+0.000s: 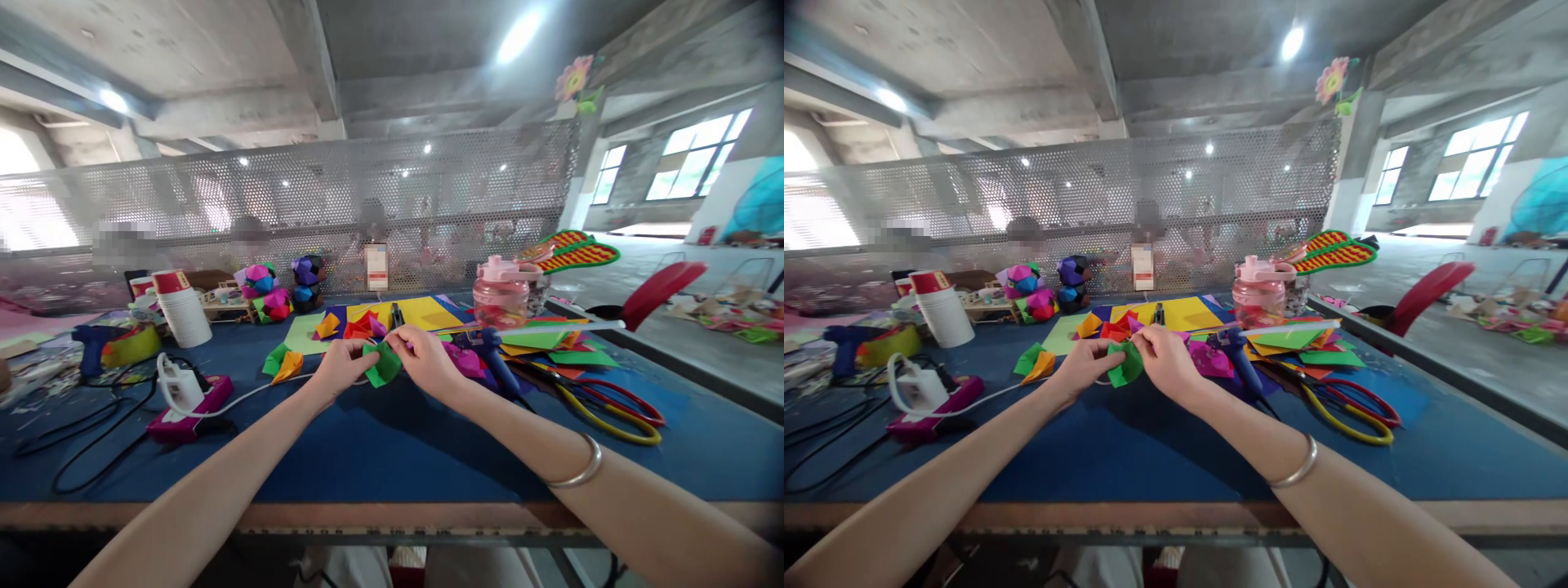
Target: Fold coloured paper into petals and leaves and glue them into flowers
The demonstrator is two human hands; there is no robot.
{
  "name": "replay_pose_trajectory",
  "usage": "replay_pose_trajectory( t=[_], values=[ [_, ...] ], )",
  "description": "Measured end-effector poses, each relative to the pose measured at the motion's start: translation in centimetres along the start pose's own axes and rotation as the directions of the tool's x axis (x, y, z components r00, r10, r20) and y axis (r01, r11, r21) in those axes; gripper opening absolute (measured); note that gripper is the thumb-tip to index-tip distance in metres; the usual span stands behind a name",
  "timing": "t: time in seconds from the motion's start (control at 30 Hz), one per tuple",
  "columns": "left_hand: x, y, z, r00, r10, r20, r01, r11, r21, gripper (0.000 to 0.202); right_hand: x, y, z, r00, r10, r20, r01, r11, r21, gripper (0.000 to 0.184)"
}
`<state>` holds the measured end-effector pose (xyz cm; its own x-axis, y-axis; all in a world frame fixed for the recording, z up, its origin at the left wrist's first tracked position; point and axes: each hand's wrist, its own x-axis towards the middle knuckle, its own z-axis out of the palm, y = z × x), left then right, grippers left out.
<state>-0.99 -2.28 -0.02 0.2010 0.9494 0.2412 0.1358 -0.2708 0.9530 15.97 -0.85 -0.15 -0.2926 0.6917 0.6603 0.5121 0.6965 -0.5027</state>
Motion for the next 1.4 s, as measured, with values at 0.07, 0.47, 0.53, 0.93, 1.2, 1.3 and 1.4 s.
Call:
replay_pose_trajectory(
  t=[0.07, 0.47, 0.53, 0.93, 1.2, 1.3, 1.4],
  values=[
    [0.1, -0.1, -0.2, 1.000, -0.011, -0.020, 0.011, 1.000, -0.001, 0.013, 0.1, -0.4, -0.5, 1.000, 0.009, 0.015, -0.009, 1.000, -0.001, 0.022],
    [0.7, -0.6, -0.7, 0.981, -0.129, -0.142, 0.108, 0.984, -0.144, 0.012, -9.7, -1.4, -10.5, 0.993, 0.110, 0.048, -0.088, 0.940, -0.331, 0.010],
    [0.8, -0.6, -0.7, 0.981, -0.141, -0.130, 0.120, 0.980, -0.158, 0.015, -10.4, 0.6, -12.3, 0.980, 0.190, -0.059, -0.198, 0.893, -0.404, 0.015],
    [0.9, -1.0, -0.9, 0.990, -0.123, -0.075, 0.106, 0.975, -0.193, 0.017, -5.2, 6.2, -10.7, 0.873, 0.487, 0.038, -0.377, 0.721, -0.582, 0.054],
    [0.9, -0.6, -0.9, 0.992, -0.104, -0.076, 0.087, 0.977, -0.197, 0.010, -3.1, 4.8, -10.7, 0.920, 0.385, -0.075, -0.378, 0.817, -0.436, 0.040],
    [1.1, -1.0, -1.1, 0.992, -0.074, -0.100, 0.060, 0.989, -0.135, 0.009, -2.0, 2.2, -10.0, 0.971, 0.196, -0.140, -0.231, 0.924, -0.304, 0.042],
    [1.4, -1.5, -1.4, 0.992, -0.023, -0.123, 0.012, 0.996, -0.086, 0.011, -1.3, -0.4, -7.9, 0.996, 0.062, -0.065, -0.077, 0.959, -0.272, 0.042]
  ],
)
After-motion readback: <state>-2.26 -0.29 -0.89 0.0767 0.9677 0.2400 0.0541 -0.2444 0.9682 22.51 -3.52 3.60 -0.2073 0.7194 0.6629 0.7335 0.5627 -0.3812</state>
